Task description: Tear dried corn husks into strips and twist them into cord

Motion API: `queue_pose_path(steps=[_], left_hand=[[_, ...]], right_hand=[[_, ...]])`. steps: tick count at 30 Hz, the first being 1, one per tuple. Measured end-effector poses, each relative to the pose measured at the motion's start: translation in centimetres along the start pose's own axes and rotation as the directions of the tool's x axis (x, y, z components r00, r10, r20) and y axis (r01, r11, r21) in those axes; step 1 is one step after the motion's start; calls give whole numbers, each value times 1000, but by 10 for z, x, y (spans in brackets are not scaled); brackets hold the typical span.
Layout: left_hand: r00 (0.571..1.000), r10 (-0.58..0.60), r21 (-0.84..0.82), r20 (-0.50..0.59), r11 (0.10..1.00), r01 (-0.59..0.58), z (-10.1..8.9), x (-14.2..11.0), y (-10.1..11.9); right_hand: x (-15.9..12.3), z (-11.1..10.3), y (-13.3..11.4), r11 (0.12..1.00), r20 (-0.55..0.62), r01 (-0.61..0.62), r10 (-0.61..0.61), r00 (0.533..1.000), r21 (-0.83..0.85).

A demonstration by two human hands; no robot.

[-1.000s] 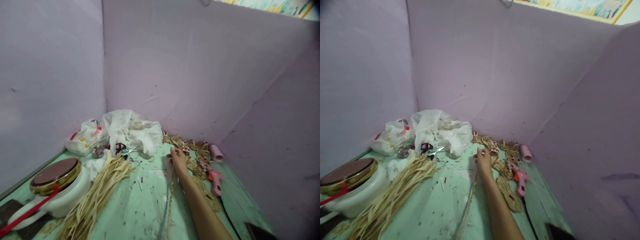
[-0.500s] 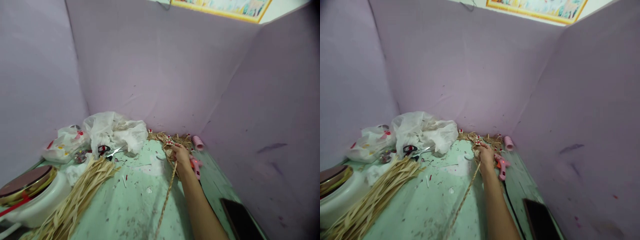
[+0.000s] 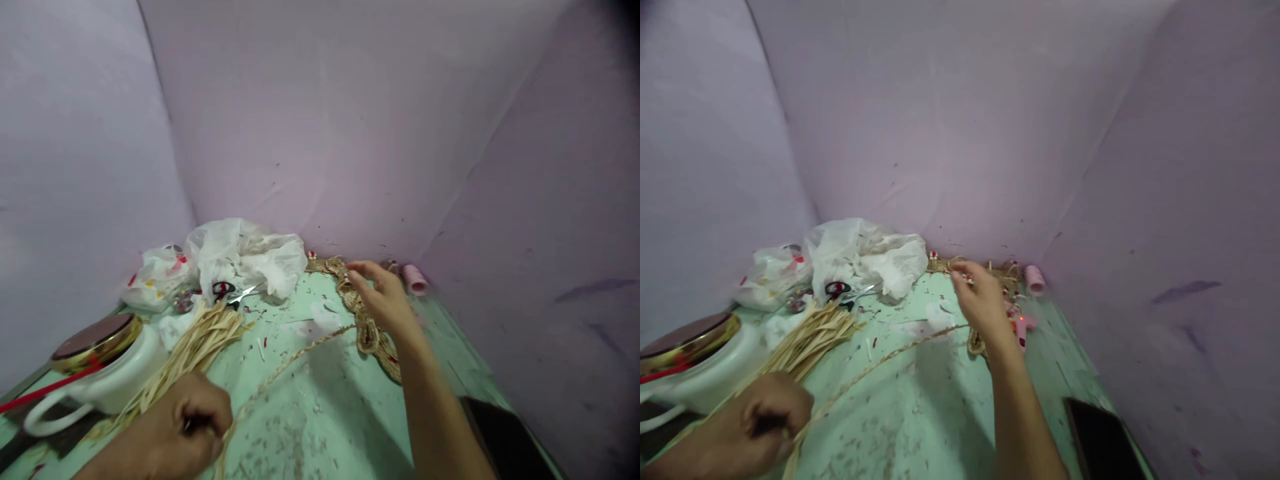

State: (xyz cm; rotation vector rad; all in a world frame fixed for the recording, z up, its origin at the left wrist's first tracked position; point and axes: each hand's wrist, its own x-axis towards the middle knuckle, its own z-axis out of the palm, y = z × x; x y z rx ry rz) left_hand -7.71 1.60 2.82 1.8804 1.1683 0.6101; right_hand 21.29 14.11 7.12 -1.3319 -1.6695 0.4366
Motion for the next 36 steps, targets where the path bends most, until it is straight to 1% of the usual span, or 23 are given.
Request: queue_pose_path(steps=[1, 2, 3, 5, 6, 8, 10, 11, 12, 14, 15, 16, 17, 18, 20, 22, 23, 25, 27, 30, 32, 34, 36], left_hand=[[1000, -4, -42, -13, 999, 3, -6, 6, 4], [997, -21, -97, -79, 995, 13, -12, 11, 9], [991, -66, -172, -117, 984, 46, -16, 16, 13], [944, -182, -349, -274, 934, 79, -23, 23, 20], [904, -247, -431, -348, 899, 80, -25, 27, 22], [806, -359, -555, -470, 831, 46, -29, 35, 25], [729, -415, -605, -545, 796, 1, -31, 46, 27], [708, -416, -599, -570, 800, -12, -31, 52, 29], [705, -399, -573, -586, 820, -12, -30, 58, 32], [746, -300, -440, -594, 898, 11, -26, 70, 38], [781, -223, -323, -583, 946, 29, -23, 76, 41], [813, -137, -168, -565, 985, 49, -19, 81, 44], [840, -47, 19, -541, 998, 68, -14, 86, 46], [861, 40, 220, -508, 972, 84, -9, 91, 48], [899, 166, 562, -405, 821, 102, 1, 100, 49], [936, 203, 746, -288, 661, 86, 11, 108, 49], [951, 199, 792, -236, 607, 70, 15, 111, 48], [969, 181, 837, -167, 546, 42, 22, 118, 47], [980, 169, 853, -106, 522, 2, 28, 123, 46], [986, 167, 850, -14, 521, -76, 34, 128, 45], [983, 180, 845, 25, 522, -117, 37, 130, 43], [982, 186, 844, 38, 520, -131, 39, 132, 41], [981, 190, 842, 34, 523, -130, 39, 133, 40]], right_hand=[[-5, 7, -14, 994, 210, 34, -55, 976, 103], [-11, 14, -25, 981, 391, 55, -124, 912, 184], [-15, 21, -33, 970, 515, 56, -173, 840, 235], [-22, 31, -39, 959, 673, -24, -179, 718, 282], [-23, 33, -39, 955, 719, -93, -146, 679, 282], [-24, 32, -35, 925, 758, -262, -41, 651, 276], [-24, 27, -32, 856, 765, -422, 50, 643, 299], [-24, 26, -31, 814, 765, -484, 78, 640, 321], [-24, 27, -32, 773, 757, -531, 102, 645, 348], [-26, 36, -32, 714, 699, -578, 175, 693, 394], [-27, 44, -32, 702, 627, -581, 244, 739, 412], [-27, 52, -31, 699, 537, -574, 314, 783, 428], [-28, 61, -30, 703, 480, -573, 362, 799, 422], [-28, 68, -27, 703, 466, -574, 376, 801, 420], [-28, 78, -23, 663, 487, -589, 365, 793, 462], [-27, 80, -20, 597, 530, -613, 339, 777, 517], [-27, 79, -19, 587, 542, -616, 327, 774, 525], [-26, 76, -19, 628, 551, -605, 316, 773, 489], [-25, 74, -19, 683, 542, -592, 329, 773, 428], [-23, 74, -17, 668, 529, -632, 398, 749, 393], [-22, 75, -14, 693, 478, -615, 423, 769, 376], [-21, 73, -12, 753, 441, -560, 396, 805, 346], [-21, 70, -10, 784, 477, -525, 340, 810, 333]])
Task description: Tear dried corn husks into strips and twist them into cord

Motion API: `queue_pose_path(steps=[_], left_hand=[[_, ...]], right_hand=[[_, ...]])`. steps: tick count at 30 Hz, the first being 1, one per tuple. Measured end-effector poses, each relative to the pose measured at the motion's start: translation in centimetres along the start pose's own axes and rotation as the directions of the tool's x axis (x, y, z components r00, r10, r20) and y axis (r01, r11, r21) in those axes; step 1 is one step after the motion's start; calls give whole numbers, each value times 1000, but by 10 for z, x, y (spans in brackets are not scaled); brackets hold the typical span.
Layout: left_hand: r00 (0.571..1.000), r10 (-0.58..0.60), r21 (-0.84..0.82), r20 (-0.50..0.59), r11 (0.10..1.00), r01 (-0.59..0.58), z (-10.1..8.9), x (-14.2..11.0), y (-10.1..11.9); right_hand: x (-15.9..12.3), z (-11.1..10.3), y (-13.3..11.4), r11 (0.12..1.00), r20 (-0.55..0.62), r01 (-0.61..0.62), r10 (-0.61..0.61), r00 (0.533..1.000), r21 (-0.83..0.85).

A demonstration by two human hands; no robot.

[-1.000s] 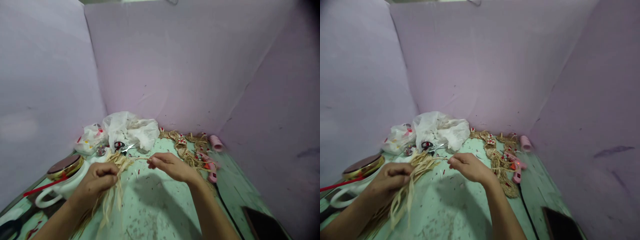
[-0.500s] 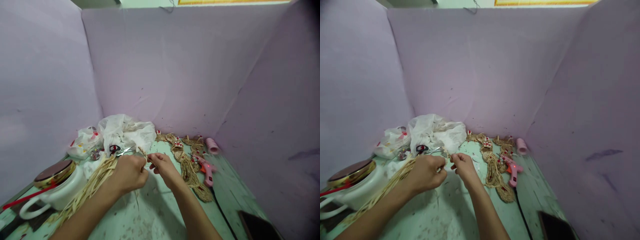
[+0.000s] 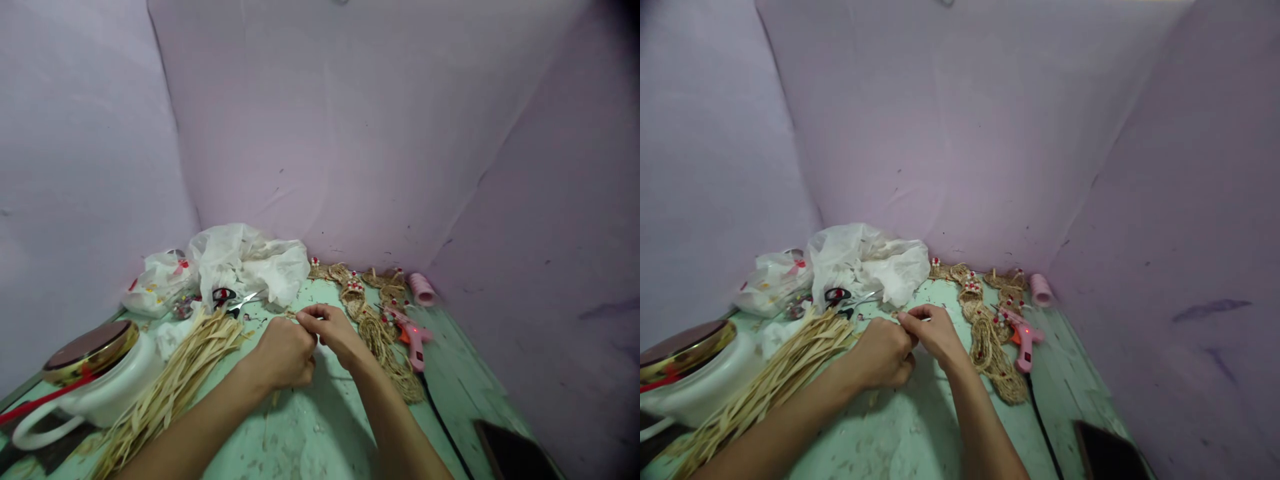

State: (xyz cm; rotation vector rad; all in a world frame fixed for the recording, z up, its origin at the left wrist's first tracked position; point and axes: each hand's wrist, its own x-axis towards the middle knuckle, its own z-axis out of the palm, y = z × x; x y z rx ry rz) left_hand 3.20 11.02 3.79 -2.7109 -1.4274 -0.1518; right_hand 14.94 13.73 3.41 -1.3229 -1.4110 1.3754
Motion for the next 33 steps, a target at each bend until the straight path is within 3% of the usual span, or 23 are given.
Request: queue_pose_path(steps=[3, 6, 10, 12, 15, 19, 22, 25, 28, 33], left_hand=[[1000, 14, -31, -10, 999, -14, 1, 2, 1], [998, 51, -59, -27, 997, -52, 4, 4, 4], [990, 132, -75, -56, 988, -136, 10, 5, 7], [989, 117, -87, -88, 988, -125, 12, 4, 5], [995, 24, -102, -93, 994, -33, 12, 2, -1], [989, -146, -145, -35, 980, 140, 6, 2, -12], [926, -375, -251, 34, 894, 372, 4, 6, -21], [822, -569, -327, 2, 776, 538, 11, 9, -28], [769, -607, -339, -201, 779, 527, 23, 8, -31], [708, -550, -387, -443, 829, 403, 37, 4, -31]], right_hand=[[-1, -4, 1, 999, 158, -36, 29, 987, 41], [1, -5, 7, 996, 202, -74, 63, 977, 47], [11, -5, 16, 1000, 37, -14, 14, 999, -13], [14, -7, 18, 1000, -53, -10, 11, 999, 17], [15, -14, 14, 993, -118, -4, 18, 993, 120], [10, -27, 6, 971, -120, 28, 0, 993, 237], [5, -31, 2, 956, -91, 64, -40, 995, 286], [1, -23, 2, 955, 76, 64, -89, 993, 290], [0, -8, 6, 967, 148, 41, -80, 986, 252], [3, 9, 10, 965, 77, 82, -104, 992, 249]])
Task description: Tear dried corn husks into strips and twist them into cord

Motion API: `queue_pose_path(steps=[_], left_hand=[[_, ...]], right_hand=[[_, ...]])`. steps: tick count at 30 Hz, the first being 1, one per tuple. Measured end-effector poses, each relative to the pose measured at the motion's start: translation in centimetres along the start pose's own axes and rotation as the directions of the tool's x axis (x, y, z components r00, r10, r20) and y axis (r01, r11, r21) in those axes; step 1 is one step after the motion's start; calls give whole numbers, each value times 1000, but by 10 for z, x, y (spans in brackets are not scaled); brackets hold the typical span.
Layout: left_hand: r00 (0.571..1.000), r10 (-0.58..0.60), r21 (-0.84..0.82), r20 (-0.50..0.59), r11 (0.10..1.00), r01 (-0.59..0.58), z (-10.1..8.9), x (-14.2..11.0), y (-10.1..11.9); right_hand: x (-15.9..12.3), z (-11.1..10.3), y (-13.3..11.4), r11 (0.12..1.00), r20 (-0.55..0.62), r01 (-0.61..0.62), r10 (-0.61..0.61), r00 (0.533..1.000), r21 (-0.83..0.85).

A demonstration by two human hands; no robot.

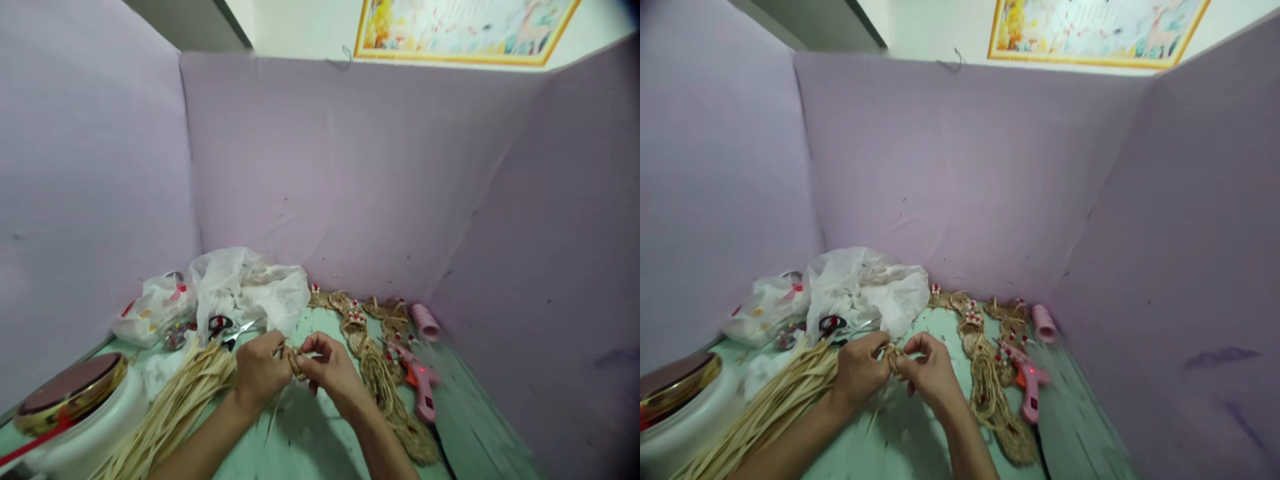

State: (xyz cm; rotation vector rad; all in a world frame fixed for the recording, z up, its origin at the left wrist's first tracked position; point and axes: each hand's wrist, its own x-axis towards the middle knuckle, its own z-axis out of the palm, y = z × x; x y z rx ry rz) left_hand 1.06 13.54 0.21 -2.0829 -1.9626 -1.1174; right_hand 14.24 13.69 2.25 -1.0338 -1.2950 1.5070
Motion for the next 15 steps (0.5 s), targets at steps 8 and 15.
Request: queue_pose_path(steps=[8, 15], left_hand=[[971, 80, -18, -224, 996, -86, 3, 0, -1], [971, 8, -63, -237, 998, -24, 7, -5, 0]], right_hand=[[5, 2, 1, 992, -128, -17, 1, 992, -126], [4, -1, 2, 977, 63, 43, -31, 998, -210]])
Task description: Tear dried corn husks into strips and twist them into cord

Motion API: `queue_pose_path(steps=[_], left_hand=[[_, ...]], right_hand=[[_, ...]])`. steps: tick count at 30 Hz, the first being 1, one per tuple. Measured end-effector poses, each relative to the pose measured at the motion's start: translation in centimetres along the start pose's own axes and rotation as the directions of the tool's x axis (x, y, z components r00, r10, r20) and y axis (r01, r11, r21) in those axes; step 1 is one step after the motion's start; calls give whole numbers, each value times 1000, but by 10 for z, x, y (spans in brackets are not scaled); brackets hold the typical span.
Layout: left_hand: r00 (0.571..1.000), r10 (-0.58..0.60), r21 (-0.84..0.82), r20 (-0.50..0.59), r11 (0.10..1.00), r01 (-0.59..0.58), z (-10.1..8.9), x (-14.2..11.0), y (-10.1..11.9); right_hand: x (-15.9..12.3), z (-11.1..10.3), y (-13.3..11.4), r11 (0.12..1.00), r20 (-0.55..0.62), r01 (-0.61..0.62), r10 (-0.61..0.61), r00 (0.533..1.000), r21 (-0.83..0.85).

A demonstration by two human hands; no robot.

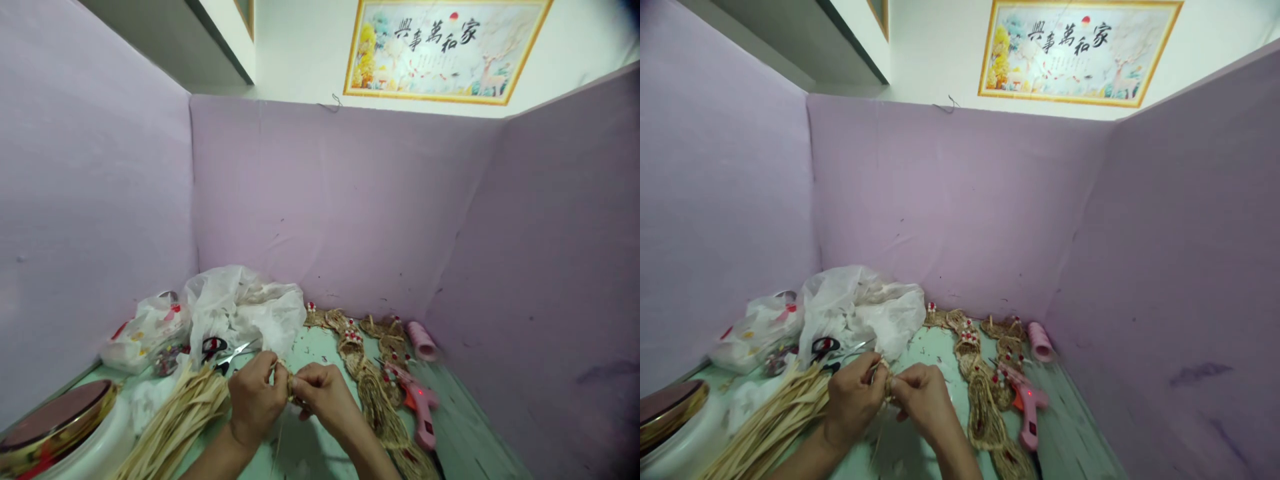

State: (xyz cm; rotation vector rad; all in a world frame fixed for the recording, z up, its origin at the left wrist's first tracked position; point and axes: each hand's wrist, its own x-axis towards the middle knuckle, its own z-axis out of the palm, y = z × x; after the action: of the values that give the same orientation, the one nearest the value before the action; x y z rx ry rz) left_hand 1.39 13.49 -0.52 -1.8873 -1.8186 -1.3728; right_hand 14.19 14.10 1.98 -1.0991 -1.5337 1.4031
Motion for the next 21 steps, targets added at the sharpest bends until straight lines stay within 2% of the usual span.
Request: queue_pose_path(steps=[2, 6, 8, 10, 12, 14, 17, 19, 21], left_hand=[[1000, -7, -33, 14, 999, 8, 1, -2, 1], [999, 32, -128, 42, 991, -26, 2, -3, 5], [997, 13, -179, 72, 984, 0, 2, -1, 6], [991, -30, -228, 133, 972, 60, 2, 1, 5], [977, -54, -235, 206, 967, 103, 3, 3, 4], [956, -45, -184, 289, 978, 102, 4, 3, 3], [902, -47, -64, 429, 995, 82, 5, 1, 6], [863, -69, 1, 501, 997, 79, 6, -1, 12], [830, -92, 52, 550, 996, 76, 7, -1, 18]], right_hand=[[-3, -3, 0, 1000, 40, -24, 24, 999, 15], [-9, -6, -2, 978, 124, -187, 175, 977, 90], [-10, -4, -4, 962, 156, -220, 195, 968, 161], [-9, -2, -5, 951, 139, -225, 199, 970, 211], [-4, -2, -2, 954, 62, -218, 210, 976, 204], [2, -6, 6, 975, -65, -183, 192, 979, 125], [11, -18, 23, 990, -225, -66, 35, 974, -128], [14, -25, 34, 958, -262, -11, -67, 963, -288], [17, -30, 43, 917, -251, 11, -121, 960, -399]])
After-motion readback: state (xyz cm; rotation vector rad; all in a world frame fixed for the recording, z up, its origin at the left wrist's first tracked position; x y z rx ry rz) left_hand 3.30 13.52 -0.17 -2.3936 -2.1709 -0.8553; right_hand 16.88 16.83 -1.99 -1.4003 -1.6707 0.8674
